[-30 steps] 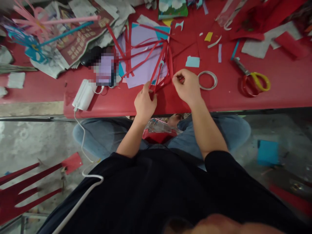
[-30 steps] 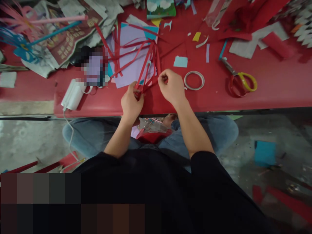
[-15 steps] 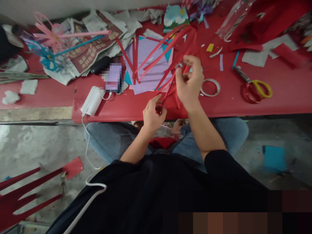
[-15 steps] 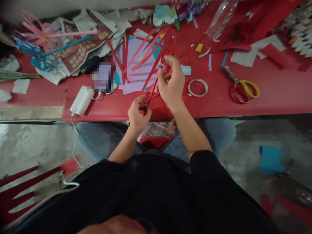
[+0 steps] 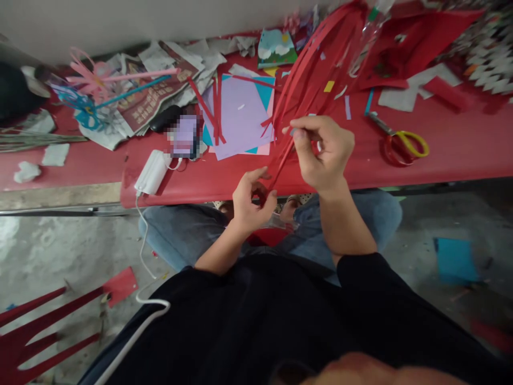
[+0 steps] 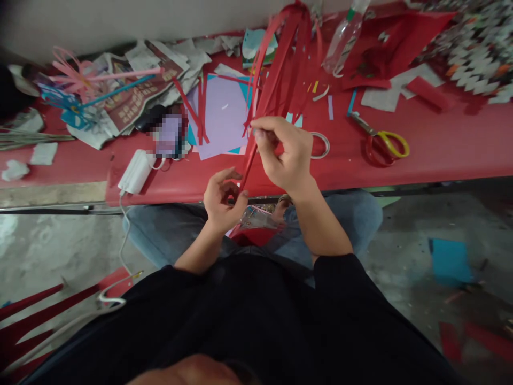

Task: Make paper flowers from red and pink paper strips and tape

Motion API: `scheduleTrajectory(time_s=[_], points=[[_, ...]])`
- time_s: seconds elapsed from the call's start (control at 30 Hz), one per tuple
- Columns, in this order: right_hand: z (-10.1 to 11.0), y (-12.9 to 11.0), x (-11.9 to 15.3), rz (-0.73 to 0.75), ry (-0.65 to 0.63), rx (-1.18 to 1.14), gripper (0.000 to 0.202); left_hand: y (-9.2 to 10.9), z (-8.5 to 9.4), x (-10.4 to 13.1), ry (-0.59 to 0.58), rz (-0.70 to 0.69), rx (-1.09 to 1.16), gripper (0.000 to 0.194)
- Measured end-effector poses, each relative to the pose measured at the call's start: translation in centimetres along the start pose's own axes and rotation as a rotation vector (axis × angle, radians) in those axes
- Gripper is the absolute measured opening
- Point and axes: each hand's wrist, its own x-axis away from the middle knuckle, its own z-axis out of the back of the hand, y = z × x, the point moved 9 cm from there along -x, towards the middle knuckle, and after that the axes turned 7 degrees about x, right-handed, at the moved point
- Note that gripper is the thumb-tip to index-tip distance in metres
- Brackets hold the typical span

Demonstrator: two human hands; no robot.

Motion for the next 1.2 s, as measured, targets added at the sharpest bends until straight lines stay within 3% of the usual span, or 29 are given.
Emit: scheduleTrajectory(time_s=[0.2,0.4,0.53,0.87,1.03,1.2], points=[[-0.8,-1.9,0.8,0.133,-0.057,0.024,0.023,-1.2,-0.6,-0.1,-0.041,0.107,0.187,0.063],[-2.7,-3.7,1.9,0.19,-0.139,0.049,0.019,-2.0,0.8,-0.8,0.161,0.199,0.36,0.035],[-3.8,-4.6,2.6,0.216,-0.186,0.053,0.019,-2.5,1.6,-1.4,0.228,0.281,0.348,0.038],[-4.9,-5.1,4.0,0.122,-0.293,0.076,0.026,-1.9,3.1,-1.2,0.286,0.227,0.313,0.04],[-5.1,-6.3,3.8,0.233,-0.403,0.11,0.026,-1.6,3.8,-1.1,0.291,0.232,0.351,0.045],[-4.9,-7.1,3.7,0.327,-0.32,0.149,0.028,-0.9,4.4,-1.1,0.306,0.225,0.393,0.043]])
